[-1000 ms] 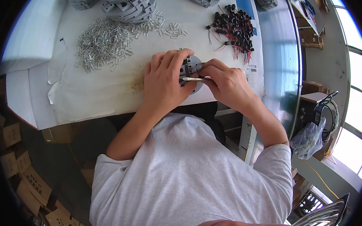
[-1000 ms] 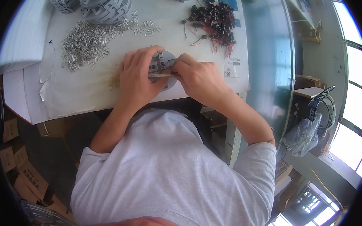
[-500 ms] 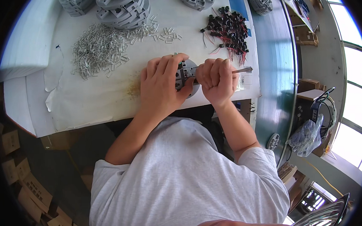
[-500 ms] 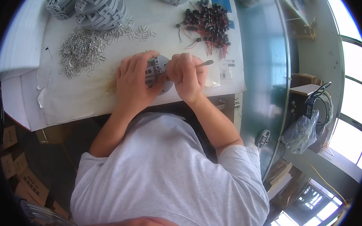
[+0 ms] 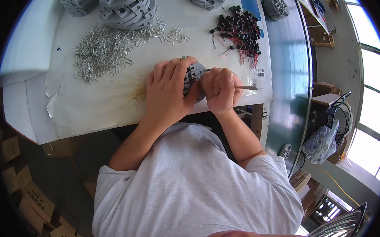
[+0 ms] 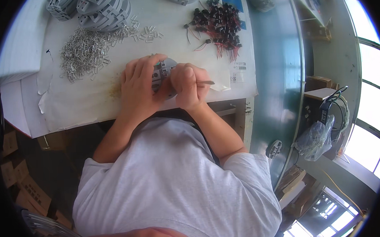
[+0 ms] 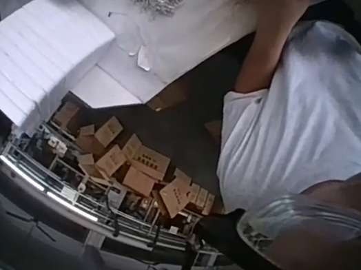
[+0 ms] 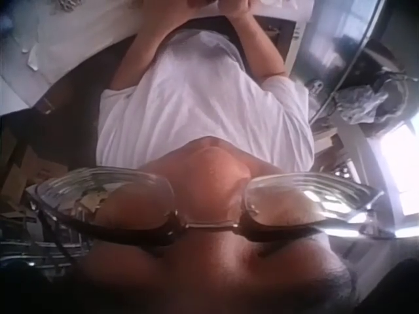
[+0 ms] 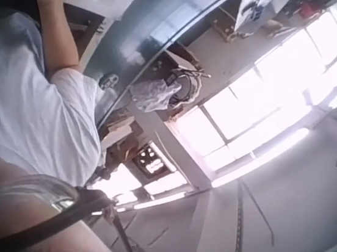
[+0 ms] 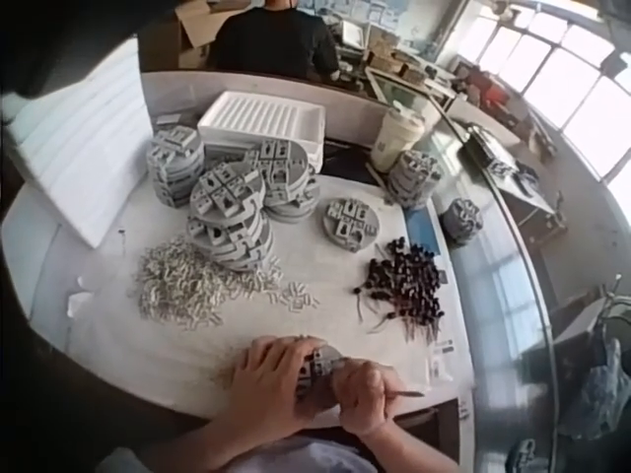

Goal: Assemble small electronic or mechanical components into circular plastic housings at a production workstation.

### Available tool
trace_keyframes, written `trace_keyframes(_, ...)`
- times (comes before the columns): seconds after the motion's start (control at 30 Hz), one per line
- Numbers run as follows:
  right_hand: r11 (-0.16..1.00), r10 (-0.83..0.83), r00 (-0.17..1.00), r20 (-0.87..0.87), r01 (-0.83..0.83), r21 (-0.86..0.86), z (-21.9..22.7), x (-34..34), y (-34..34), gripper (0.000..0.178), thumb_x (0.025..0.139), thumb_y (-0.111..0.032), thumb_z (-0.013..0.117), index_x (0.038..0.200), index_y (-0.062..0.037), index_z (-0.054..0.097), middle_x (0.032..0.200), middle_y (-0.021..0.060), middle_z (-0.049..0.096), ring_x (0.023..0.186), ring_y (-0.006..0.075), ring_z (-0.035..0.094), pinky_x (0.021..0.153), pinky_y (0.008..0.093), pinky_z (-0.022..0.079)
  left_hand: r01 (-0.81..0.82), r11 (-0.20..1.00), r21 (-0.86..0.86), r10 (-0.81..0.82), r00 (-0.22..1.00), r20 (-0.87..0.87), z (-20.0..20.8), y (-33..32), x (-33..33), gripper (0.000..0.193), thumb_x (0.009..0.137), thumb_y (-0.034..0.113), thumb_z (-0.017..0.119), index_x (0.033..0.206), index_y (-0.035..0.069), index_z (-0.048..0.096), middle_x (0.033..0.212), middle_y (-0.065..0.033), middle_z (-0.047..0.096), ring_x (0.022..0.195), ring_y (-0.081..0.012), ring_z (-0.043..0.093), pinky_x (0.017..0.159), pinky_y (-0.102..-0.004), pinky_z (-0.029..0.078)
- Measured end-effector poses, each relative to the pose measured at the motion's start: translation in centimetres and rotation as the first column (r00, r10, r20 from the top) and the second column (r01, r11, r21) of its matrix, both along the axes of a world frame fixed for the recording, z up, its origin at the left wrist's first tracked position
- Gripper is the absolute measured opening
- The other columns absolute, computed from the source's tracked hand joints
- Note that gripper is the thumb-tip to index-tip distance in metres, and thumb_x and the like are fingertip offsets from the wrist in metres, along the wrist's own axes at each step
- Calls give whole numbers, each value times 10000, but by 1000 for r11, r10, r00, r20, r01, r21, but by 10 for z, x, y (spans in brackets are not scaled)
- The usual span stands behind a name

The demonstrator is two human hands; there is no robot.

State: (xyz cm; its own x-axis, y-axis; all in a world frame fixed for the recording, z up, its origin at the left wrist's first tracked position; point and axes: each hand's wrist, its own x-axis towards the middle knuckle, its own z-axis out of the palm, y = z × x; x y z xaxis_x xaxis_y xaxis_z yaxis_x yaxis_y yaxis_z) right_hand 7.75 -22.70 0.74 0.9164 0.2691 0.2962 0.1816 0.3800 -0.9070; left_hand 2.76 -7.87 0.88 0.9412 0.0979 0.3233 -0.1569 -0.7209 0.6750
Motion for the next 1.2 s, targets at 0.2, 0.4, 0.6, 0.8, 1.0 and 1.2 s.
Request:
trace_keyframes(0.2,946,169,906,-388,-39,322,41,41,-15,483,1163,-285,464,748,-42,516,659,31,509,477,114,345,478,300,314,26,999,-28,-23,997,75,-6,6,-1,550,839,221,813,1355,163,630,1220,-53,673,1187,-308,595,987,-457,468)
trace_keyframes(0.4,415,271,921,281,152,-897,28,121,-4,181,973,-223,744,1055,-62,748,898,120,705,782,256,699,746,390,562,118,991,-65,-113,991,64,1,13,1,517,854,178,816,1341,137,649,1224,-79,667,1191,-327,597,983,-470,490)
trace_keyframes(0.6,276,301,923,241,158,-948,18,121,19,230,896,-206,774,1069,-56,752,970,147,725,967,359,717,866,445,565,147,986,-78,-131,975,178,0,28,-7,394,910,104,777,1293,93,685,1065,-102,699,1030,-331,660,906,-446,544)
trace_keyframes(0.8,173,239,943,233,195,-966,9,105,26,221,898,-188,765,1077,-60,776,985,152,729,930,401,697,835,460,565,135,974,-182,-109,983,147,2,41,-16,262,961,62,746,1223,69,732,969,-113,718,877,-291,703,779,-386,572)
trace_keyframes(1.0,407,72,968,241,193,-893,33,93,-5,165,914,-144,777,1050,-51,784,917,89,751,794,236,706,731,365,552,76,944,-321,-30,989,145,-1,38,-15,282,931,68,802,1206,67,741,937,-93,736,816,-243,725,715,-367,569)
trace_keyframes(1.2,681,-46,944,-326,-209,-702,41,65,-19,192,912,-106,802,1022,46,758,814,11,735,705,44,580,670,259,490,88,957,-277,-61,993,105,-6,37,-17,352,880,85,853,1211,53,736,860,-71,724,784,-234,718,716,-372,572)
